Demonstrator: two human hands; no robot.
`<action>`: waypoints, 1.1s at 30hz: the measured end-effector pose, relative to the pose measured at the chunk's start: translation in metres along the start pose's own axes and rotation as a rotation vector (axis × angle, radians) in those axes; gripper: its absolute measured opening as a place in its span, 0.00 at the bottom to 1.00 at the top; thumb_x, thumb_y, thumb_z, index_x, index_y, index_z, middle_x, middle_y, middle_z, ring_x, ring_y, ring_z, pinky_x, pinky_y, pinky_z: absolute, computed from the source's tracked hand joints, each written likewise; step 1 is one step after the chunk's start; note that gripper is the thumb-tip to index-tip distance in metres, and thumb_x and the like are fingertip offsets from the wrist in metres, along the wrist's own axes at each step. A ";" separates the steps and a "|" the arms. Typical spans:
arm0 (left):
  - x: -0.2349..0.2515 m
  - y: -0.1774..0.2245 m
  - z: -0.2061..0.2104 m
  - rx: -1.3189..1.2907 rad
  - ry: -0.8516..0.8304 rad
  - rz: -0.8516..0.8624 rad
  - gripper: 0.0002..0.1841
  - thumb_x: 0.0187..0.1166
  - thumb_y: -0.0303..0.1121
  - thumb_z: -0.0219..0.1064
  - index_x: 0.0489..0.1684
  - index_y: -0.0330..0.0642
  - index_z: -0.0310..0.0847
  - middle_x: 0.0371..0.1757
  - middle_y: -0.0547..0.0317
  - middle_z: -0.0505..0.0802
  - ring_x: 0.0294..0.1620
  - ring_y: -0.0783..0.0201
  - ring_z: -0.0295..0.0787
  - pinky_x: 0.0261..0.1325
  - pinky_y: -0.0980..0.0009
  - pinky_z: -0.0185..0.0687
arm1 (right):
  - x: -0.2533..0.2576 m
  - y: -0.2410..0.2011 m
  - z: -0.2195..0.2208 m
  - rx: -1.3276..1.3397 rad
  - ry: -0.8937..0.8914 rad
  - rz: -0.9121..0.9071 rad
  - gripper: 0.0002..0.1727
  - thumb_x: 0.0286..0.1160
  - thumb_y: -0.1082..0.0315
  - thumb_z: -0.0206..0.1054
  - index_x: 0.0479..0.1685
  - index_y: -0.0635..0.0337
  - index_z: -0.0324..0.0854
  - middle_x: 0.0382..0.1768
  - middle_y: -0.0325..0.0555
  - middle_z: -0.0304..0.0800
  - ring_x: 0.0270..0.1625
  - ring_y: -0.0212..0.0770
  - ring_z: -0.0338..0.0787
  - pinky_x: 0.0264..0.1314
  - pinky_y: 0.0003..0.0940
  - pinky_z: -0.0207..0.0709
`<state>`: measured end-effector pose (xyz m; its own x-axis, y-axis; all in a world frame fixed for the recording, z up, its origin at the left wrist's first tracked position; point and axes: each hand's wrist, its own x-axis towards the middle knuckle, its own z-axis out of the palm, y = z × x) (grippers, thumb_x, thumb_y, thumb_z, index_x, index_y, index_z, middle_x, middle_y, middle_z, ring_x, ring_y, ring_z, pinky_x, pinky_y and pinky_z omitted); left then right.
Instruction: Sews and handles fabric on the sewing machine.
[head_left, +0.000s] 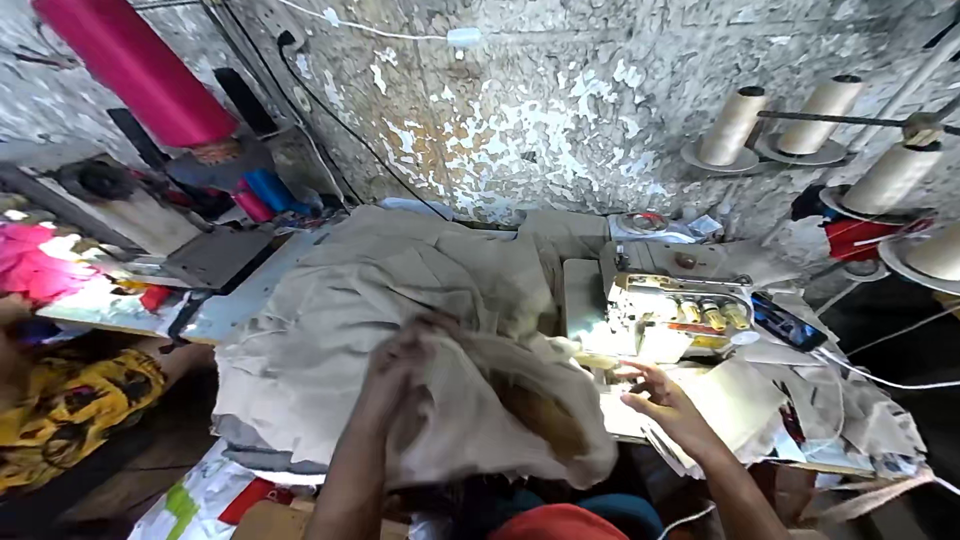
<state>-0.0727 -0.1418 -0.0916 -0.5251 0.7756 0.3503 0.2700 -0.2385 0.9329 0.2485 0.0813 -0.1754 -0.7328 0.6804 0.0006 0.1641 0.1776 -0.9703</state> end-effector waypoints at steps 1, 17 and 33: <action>-0.003 -0.015 -0.017 0.146 0.146 -0.094 0.14 0.85 0.36 0.58 0.57 0.40 0.84 0.65 0.58 0.88 0.63 0.68 0.84 0.65 0.66 0.80 | 0.004 -0.002 0.017 0.008 -0.040 -0.028 0.38 0.71 0.61 0.73 0.83 0.63 0.67 0.73 0.48 0.83 0.50 0.31 0.90 0.46 0.27 0.85; -0.224 -0.113 0.042 0.139 0.681 -0.461 0.38 0.92 0.52 0.36 0.75 0.17 0.63 0.61 0.41 0.87 0.56 0.71 0.86 0.61 0.70 0.83 | 0.085 -0.065 0.085 -0.434 -0.179 -0.131 0.17 0.87 0.63 0.62 0.56 0.69 0.88 0.56 0.61 0.90 0.51 0.50 0.90 0.59 0.49 0.83; -0.126 -0.006 -0.043 0.127 0.535 -0.413 0.08 0.89 0.27 0.50 0.48 0.36 0.76 0.22 0.74 0.85 0.17 0.77 0.83 0.25 0.77 0.86 | 0.111 -0.129 0.047 -0.046 -0.137 -0.115 0.08 0.91 0.71 0.53 0.58 0.62 0.75 0.28 0.40 0.86 0.21 0.28 0.84 0.25 0.25 0.83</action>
<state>-0.0431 -0.2632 -0.1379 -0.9227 0.3854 -0.0081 0.0374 0.1104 0.9932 0.1147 0.1006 -0.0619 -0.8313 0.5508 0.0748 0.1020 0.2835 -0.9535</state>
